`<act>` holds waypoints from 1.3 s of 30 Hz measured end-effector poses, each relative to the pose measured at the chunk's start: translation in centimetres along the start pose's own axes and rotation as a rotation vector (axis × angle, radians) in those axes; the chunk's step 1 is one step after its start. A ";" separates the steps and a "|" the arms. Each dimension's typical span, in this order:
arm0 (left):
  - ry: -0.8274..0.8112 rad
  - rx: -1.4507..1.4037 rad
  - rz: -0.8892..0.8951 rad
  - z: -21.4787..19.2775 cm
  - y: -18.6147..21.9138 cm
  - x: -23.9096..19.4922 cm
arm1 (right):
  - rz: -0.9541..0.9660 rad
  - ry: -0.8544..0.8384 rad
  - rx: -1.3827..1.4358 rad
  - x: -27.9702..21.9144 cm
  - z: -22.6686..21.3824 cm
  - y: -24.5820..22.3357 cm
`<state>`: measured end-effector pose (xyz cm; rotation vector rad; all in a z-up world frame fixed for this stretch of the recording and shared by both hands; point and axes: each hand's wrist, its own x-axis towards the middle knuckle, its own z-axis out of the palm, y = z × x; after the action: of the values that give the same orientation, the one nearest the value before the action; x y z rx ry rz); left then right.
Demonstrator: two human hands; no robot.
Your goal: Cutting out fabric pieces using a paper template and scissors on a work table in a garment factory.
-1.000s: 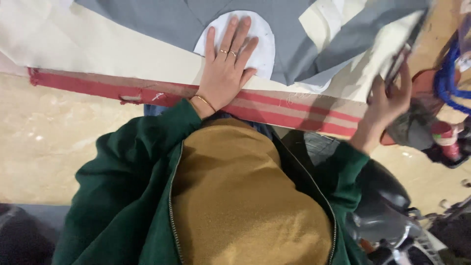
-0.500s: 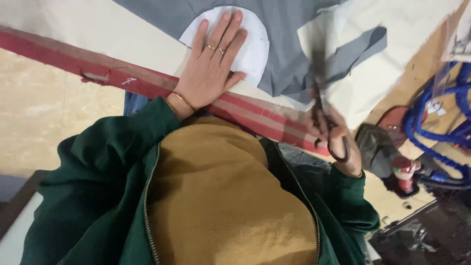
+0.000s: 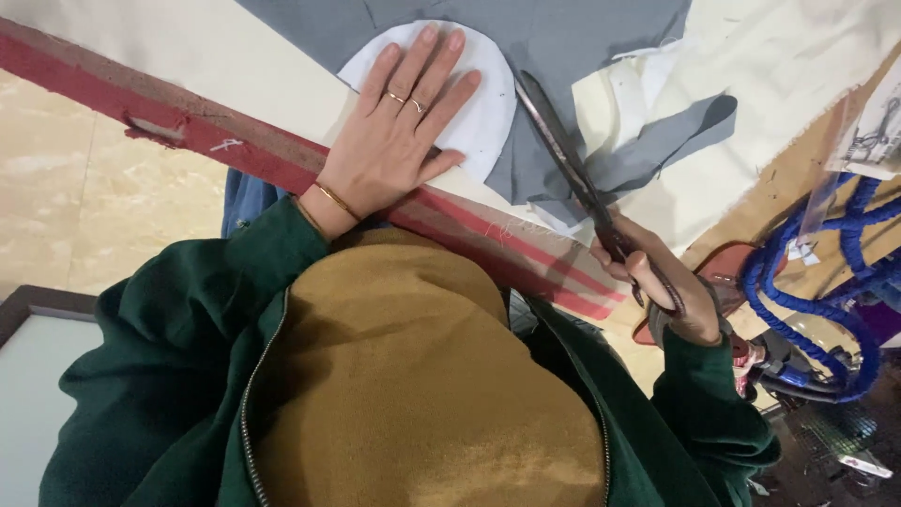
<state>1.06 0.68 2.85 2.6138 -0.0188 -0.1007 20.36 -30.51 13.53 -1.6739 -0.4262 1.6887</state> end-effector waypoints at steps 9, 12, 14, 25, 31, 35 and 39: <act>-0.037 0.026 0.004 -0.1 0.2 0.2 | -0.087 -0.034 0.073 2.4 3.0 -2.4; -0.069 0.010 -0.019 -0.2 0.2 0.3 | -0.107 -0.001 0.016 2.5 3.9 -2.3; -0.065 0.011 -0.015 -0.3 0.2 0.3 | -0.101 0.034 -0.034 2.6 4.3 -1.7; -0.052 0.006 -0.006 -0.5 0.2 0.3 | -0.061 0.168 -0.134 3.3 5.9 -0.4; -0.043 0.004 -0.006 -0.4 0.1 0.3 | -0.048 0.164 -0.106 3.3 5.7 0.0; -0.044 -0.006 -0.003 -0.2 0.0 0.3 | -0.041 0.161 -0.132 3.2 5.3 0.3; -0.053 0.000 -0.002 -0.5 0.1 0.3 | -0.026 0.172 -0.175 3.3 4.7 0.6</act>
<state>1.39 0.88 3.30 2.6109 -0.0347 -0.1712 16.01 -27.56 11.26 -1.9149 -0.5223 1.5095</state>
